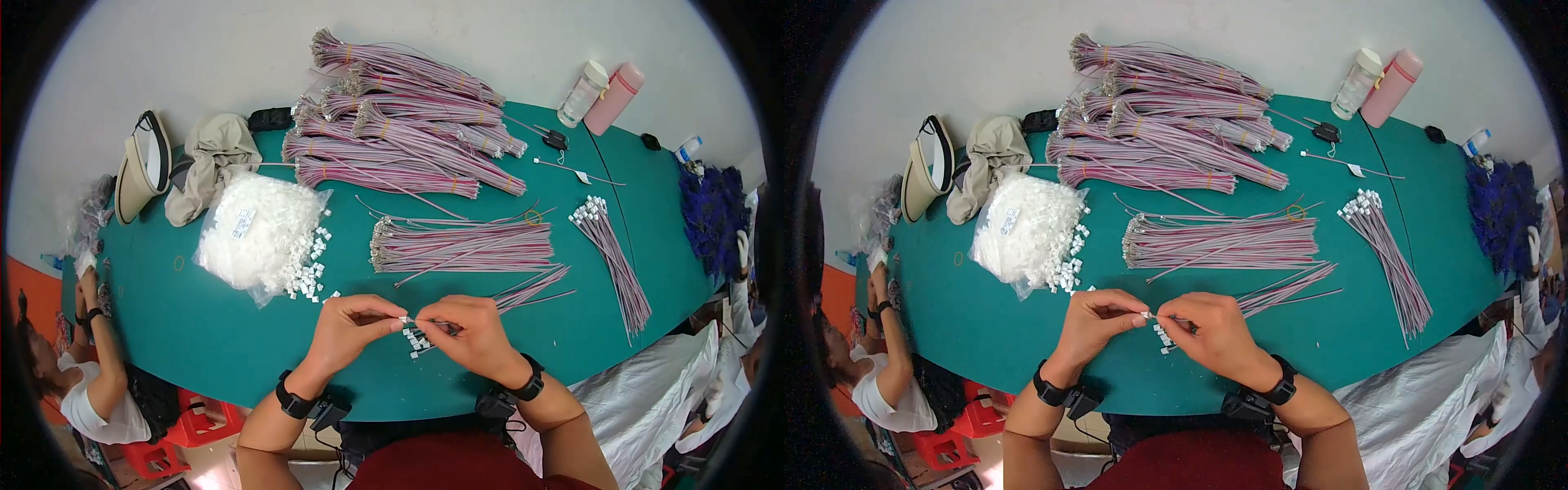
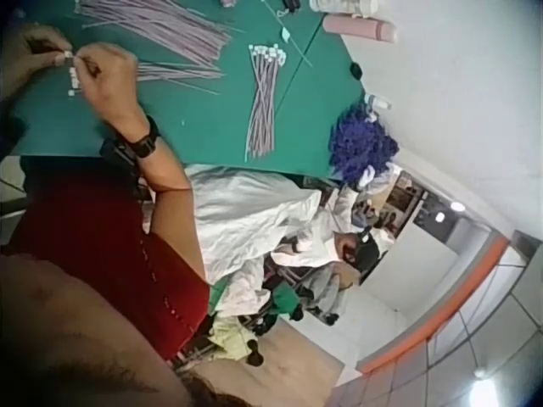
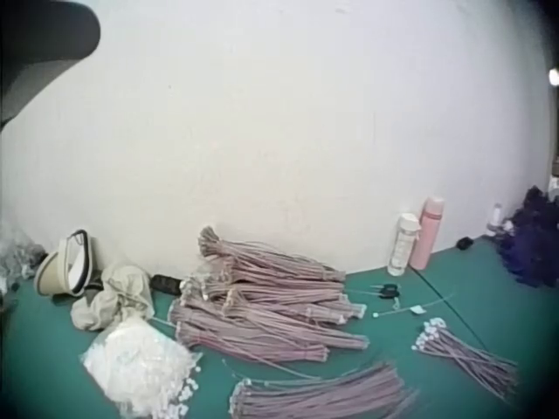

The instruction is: The person picks up a wire and a connector, inserts the wire into the connector, and places the assembled unit on the table.

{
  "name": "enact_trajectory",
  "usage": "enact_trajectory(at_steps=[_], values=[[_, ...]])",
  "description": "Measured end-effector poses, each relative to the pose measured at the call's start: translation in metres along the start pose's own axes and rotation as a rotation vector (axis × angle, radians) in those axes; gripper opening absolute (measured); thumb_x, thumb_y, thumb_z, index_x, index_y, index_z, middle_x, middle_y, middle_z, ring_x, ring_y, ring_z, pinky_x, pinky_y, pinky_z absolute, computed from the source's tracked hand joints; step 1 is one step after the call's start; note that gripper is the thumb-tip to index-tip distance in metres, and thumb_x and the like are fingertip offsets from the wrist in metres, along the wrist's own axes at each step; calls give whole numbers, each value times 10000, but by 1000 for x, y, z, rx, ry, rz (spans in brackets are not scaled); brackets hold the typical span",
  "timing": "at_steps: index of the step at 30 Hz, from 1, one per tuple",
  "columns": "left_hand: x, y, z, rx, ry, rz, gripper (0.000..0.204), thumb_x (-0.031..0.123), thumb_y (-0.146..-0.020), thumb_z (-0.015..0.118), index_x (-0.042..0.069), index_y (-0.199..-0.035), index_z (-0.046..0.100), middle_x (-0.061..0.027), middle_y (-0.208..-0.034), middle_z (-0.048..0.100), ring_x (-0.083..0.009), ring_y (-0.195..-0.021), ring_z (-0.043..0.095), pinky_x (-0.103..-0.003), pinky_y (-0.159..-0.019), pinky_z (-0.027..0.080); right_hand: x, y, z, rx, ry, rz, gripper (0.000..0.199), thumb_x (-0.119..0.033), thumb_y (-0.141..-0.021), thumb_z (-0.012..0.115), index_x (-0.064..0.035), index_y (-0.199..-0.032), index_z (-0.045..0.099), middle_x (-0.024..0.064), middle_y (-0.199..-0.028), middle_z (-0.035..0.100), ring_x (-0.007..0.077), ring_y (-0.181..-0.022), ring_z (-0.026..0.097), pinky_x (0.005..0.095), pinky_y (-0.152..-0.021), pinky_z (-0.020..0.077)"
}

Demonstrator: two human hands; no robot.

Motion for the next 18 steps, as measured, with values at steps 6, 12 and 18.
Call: enact_trajectory(at_steps=[6, 12, 18], values=[[2, 1, 0, 3, 6, 18, 157, -58, -800, 746, -17, -951, 739, -92, -931, 717, -133, -843, 681, -243, -768, 557, -4, 1, -1, 31, 3, -41, 66, -37, -818, 711, -37, -877, 681, 83, -705, 631, 200, -545, 576, 320, -489, 435], [1, 0, 1, -10, -29, 45, 157, -67, -806, 735, -19, -955, 737, -96, -942, 716, -135, -849, 679, -244, -768, 556, -2, 2, 1, 36, 22, -76, 111, 2, -805, 716, -33, -910, 707, 63, -707, 624, 147, -548, 548, 270, -482, 406], [5, 1, 1, -18, -34, 80, 162, -66, -809, 732, -19, -963, 738, -97, -946, 716, -133, -853, 677, -241, -761, 553, -4, -1, 0, 24, 21, -84, 74, -19, -814, 704, -29, -879, 671, 87, -683, 606, 231, -564, 564, 339, -501, 425]])
Point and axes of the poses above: each hand's wrist, its own y-axis away from the middle knuckle, its own z-axis out of the palm, x = y × z, the point moved 7 cm from there along -y, towards the middle knuckle
